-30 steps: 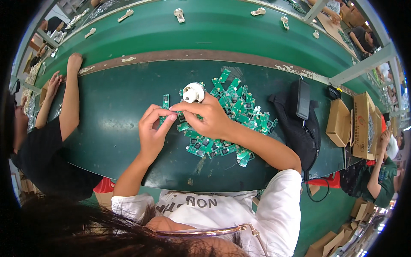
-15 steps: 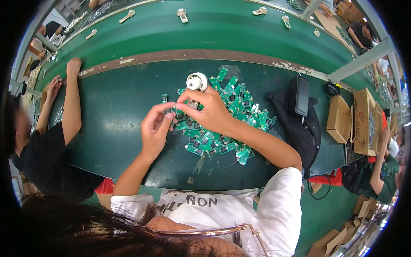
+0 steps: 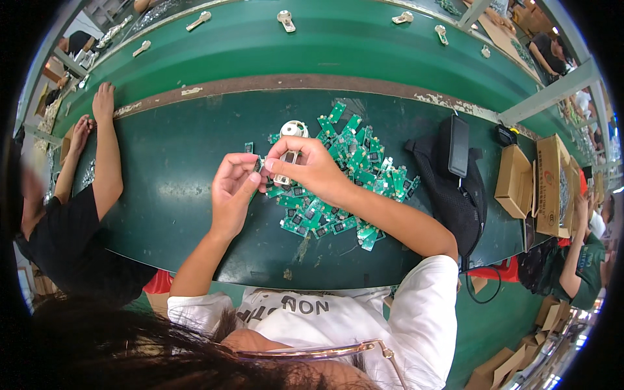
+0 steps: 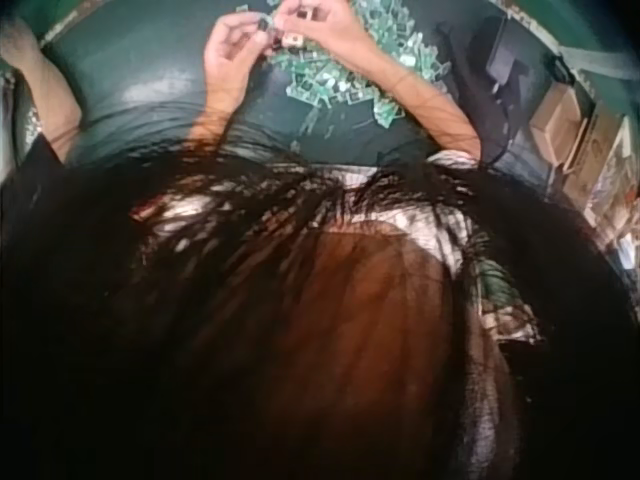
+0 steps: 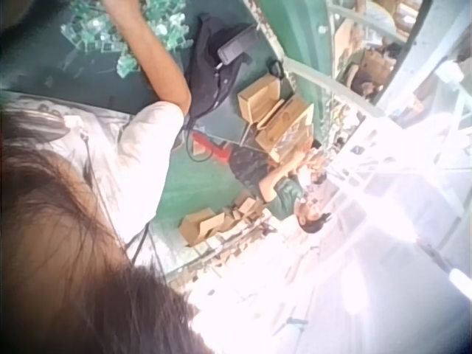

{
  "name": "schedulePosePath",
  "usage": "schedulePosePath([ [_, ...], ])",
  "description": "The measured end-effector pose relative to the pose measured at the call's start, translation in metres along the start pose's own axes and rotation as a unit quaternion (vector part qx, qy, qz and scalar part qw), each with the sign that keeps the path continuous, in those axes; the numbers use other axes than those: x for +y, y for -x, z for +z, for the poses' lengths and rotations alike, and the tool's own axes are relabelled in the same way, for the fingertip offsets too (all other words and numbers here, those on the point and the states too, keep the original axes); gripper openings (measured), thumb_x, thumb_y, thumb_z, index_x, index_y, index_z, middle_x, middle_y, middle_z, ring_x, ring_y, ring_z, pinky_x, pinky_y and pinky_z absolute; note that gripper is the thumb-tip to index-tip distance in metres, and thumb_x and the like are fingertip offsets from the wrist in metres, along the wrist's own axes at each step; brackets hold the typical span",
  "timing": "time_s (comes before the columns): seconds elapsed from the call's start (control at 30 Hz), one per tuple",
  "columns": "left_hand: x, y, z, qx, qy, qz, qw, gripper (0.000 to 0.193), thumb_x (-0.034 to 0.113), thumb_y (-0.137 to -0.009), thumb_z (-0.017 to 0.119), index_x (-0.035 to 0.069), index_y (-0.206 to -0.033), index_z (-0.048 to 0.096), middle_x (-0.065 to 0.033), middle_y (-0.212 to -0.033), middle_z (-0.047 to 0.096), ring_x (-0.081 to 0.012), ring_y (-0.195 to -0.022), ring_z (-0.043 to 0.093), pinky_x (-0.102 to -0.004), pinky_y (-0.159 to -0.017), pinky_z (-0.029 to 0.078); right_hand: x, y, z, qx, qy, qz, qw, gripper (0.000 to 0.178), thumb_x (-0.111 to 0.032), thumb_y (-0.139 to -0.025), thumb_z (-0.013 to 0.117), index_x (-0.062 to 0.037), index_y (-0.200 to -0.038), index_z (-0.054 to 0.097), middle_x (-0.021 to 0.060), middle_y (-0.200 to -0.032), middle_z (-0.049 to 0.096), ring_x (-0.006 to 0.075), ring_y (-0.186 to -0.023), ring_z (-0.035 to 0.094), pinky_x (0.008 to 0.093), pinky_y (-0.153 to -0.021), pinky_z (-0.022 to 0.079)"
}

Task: Assembling electronic components by hand on an assembly line.

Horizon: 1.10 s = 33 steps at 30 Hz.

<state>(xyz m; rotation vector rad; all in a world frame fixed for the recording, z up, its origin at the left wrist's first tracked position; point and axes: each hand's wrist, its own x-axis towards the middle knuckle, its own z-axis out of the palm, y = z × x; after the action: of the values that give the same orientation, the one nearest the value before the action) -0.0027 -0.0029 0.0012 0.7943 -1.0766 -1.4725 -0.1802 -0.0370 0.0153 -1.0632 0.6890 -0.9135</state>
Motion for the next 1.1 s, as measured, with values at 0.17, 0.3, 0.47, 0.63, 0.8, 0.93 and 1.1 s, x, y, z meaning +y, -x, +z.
schedulePosePath([
  [0.17,-0.004,0.002,-0.004,0.061,-0.266,0.156,0.949,0.019,0.002,-0.081,0.069,0.001,-0.099,0.063,-0.0074,-0.102,0.057,-0.0143,-0.09,0.057,-0.0237,-0.076,0.047,0.004,0.003,0.005,-0.013,0.048,-0.012,0.999,0.009,-0.008,-0.089,0.063,-0.0002,-0.09,0.059,0.0029,-0.085,0.058,0.0101,-0.08,0.058,0.0245,-0.071,0.047],
  [0.3,0.006,0.003,0.004,0.106,-0.396,0.175,0.895,0.018,-0.003,-0.076,0.07,0.003,-0.092,0.067,-0.0079,-0.087,0.061,-0.0135,-0.073,0.058,-0.0231,-0.064,0.047,0.008,0.006,0.004,0.015,0.072,-0.02,0.997,0.009,-0.008,-0.088,0.063,0.0005,-0.09,0.059,0.0034,-0.085,0.059,0.01,-0.08,0.058,0.025,-0.07,0.047],
  [0.47,-0.009,0.006,0.007,0.126,-0.291,0.131,0.939,0.013,-0.004,-0.077,0.068,-0.001,-0.089,0.064,-0.0064,-0.073,0.062,-0.0127,-0.061,0.062,-0.0237,-0.054,0.048,0.014,0.005,0.009,0.047,0.083,-0.044,0.994,0.006,-0.003,-0.087,0.063,0.0013,-0.089,0.06,0.0045,-0.086,0.06,0.0092,-0.081,0.058,0.0236,-0.069,0.049],
  [0.63,-0.008,0.003,0.004,0.117,-0.38,0.177,0.9,0.014,-0.004,-0.075,0.07,-0.002,-0.081,0.058,-0.0096,-0.073,0.062,-0.0152,-0.062,0.065,-0.0255,-0.055,0.051,0.019,0.005,0.011,0.059,0.085,-0.052,0.993,0.003,0.0,-0.086,0.062,0.0014,-0.087,0.059,0.0034,-0.086,0.059,0.0088,-0.081,0.057,0.0227,-0.068,0.048],
  [0.8,-0.006,0.004,0.006,0.101,-0.433,0.224,0.867,0.017,-0.004,-0.073,0.07,-0.001,-0.079,0.055,-0.0098,-0.071,0.061,-0.0168,-0.061,0.066,-0.0266,-0.053,0.051,0.022,0.006,0.016,0.06,0.073,-0.043,0.995,0.003,0.002,-0.086,0.061,0.0013,-0.084,0.058,0.0034,-0.087,0.057,0.008,-0.08,0.054,0.0227,-0.066,0.045],
  [0.93,-0.008,0.005,0.006,0.091,-0.447,0.236,0.858,0.019,-0.004,-0.072,0.071,0.0,-0.079,0.053,-0.0089,-0.069,0.061,-0.017,-0.058,0.065,-0.0276,-0.051,0.051,0.021,0.008,0.016,0.069,0.049,-0.062,0.995,0.004,0.002,-0.085,0.061,0.0011,-0.083,0.058,0.0031,-0.088,0.055,0.0077,-0.08,0.052,0.023,-0.067,0.043],
  [1.1,-0.01,0.007,0.004,0.08,-0.475,0.255,0.839,0.02,-0.004,-0.072,0.071,0.001,-0.081,0.053,-0.0086,-0.069,0.061,-0.0185,-0.058,0.065,-0.029,-0.051,0.052,0.02,0.01,0.015,0.047,0.062,-0.04,0.996,0.003,0.002,-0.085,0.06,0.0008,-0.083,0.057,0.0032,-0.092,0.053,0.0078,-0.082,0.051,0.0229,-0.07,0.043],
])
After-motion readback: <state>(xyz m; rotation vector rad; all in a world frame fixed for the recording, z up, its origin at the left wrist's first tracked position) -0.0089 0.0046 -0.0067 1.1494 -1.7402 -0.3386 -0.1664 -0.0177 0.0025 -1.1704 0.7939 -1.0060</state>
